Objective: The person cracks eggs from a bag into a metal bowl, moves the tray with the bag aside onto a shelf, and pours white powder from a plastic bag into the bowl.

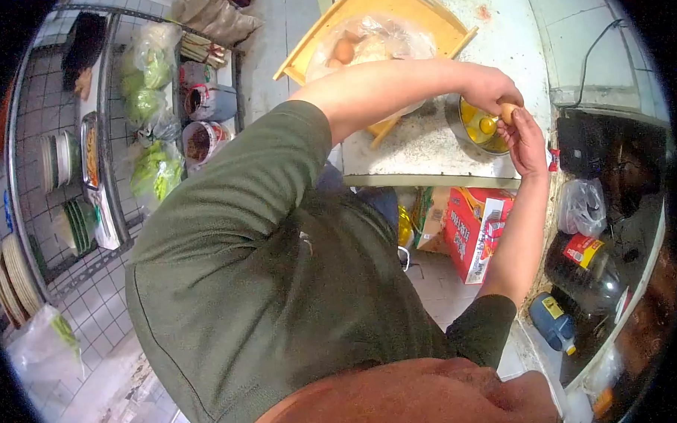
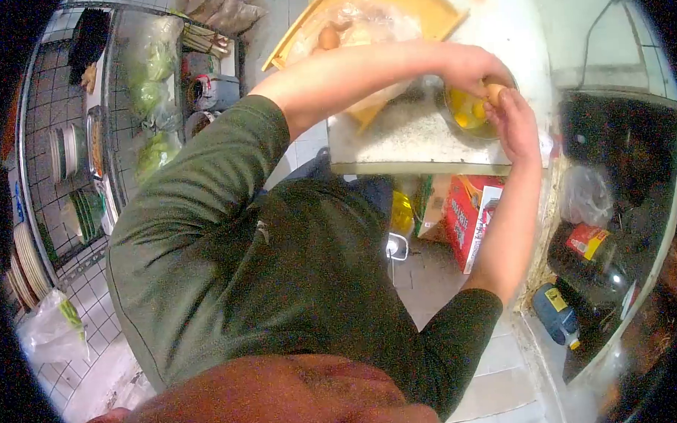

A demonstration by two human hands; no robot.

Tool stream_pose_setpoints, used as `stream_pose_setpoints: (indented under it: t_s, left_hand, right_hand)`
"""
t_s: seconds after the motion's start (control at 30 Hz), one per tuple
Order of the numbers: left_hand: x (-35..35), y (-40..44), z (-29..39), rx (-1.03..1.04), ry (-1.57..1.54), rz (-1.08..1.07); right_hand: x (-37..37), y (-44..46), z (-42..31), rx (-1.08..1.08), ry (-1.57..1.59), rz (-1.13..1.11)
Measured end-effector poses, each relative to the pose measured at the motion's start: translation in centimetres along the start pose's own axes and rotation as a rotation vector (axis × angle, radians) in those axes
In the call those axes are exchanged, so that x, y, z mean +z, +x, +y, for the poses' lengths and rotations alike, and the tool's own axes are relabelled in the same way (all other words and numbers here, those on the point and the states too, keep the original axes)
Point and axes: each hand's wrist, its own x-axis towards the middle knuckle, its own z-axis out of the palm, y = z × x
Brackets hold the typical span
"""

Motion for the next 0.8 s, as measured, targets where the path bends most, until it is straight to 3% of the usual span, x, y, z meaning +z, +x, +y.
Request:
stream_pose_setpoints:
  t_s: [0.17,0.27,0.63,0.8]
  left_hand:
    - [0.0,-0.3,0.6,-0.039,0.001,-0.027]
    - [0.9,0.2,-0.6,0.044,0.087,0.020]
    - [-1.2,0.3,2.0,-0.100,0.378,-0.125]
    - [-0.9,0.4,2.5,-0.140,0.483,-0.097]
  right_hand:
    - [0.0,0.3,-0.7,0.042,-0.242,-0.011]
    - [-0.9,0.6,-1.2,0.064,-0.327,-0.023]
    - [1.8,-0.2,-5.7,-0.133,-1.295,0.090]
    - [3.1,-0.3,-6.6,-0.156,-1.523,0.141]
